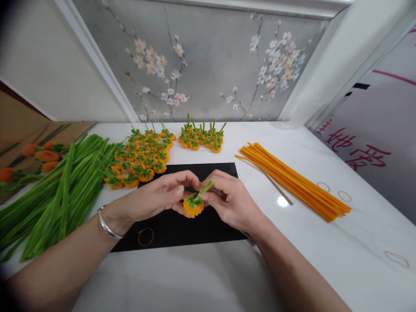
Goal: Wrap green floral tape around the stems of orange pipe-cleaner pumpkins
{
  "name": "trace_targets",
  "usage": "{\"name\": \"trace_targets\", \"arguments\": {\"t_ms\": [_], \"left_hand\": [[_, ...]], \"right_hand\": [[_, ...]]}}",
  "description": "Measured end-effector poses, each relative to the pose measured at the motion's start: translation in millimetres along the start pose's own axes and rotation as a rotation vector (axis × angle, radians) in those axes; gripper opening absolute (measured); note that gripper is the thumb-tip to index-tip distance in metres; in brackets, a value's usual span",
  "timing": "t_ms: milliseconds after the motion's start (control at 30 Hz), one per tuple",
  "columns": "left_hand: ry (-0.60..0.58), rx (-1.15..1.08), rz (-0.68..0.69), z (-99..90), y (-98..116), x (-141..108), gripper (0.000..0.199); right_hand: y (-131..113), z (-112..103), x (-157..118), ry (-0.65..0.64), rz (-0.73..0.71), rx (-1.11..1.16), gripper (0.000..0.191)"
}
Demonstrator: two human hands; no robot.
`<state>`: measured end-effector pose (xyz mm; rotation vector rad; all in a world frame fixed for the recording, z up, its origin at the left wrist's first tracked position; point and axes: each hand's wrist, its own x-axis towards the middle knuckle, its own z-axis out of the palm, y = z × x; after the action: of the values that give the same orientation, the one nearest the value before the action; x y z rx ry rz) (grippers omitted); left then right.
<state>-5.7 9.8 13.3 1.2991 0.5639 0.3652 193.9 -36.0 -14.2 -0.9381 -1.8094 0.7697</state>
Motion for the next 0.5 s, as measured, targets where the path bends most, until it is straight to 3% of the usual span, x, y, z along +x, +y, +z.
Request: {"name": "trace_targets", "arguments": {"t_ms": [167, 300, 500], "left_hand": [[0.064, 0.246, 0.042, 4.8, 1.0, 2.7, 0.036], [0.177, 0.415, 0.110, 14.4, -0.7, 6.7, 0.019], [0.245, 0.446, 0.130, 14.9, -4.2, 9.5, 0.013]], "right_hand": [[1.1, 0.4, -0.3, 0.029, -0.015, -0.086, 0.010], [0.9, 2.6, -1.2, 0.037, -0.056, -0.146, 0.011], [0.0, 6.6, -1.1, 0.020, -0.091, -0.180, 0.013]]}}
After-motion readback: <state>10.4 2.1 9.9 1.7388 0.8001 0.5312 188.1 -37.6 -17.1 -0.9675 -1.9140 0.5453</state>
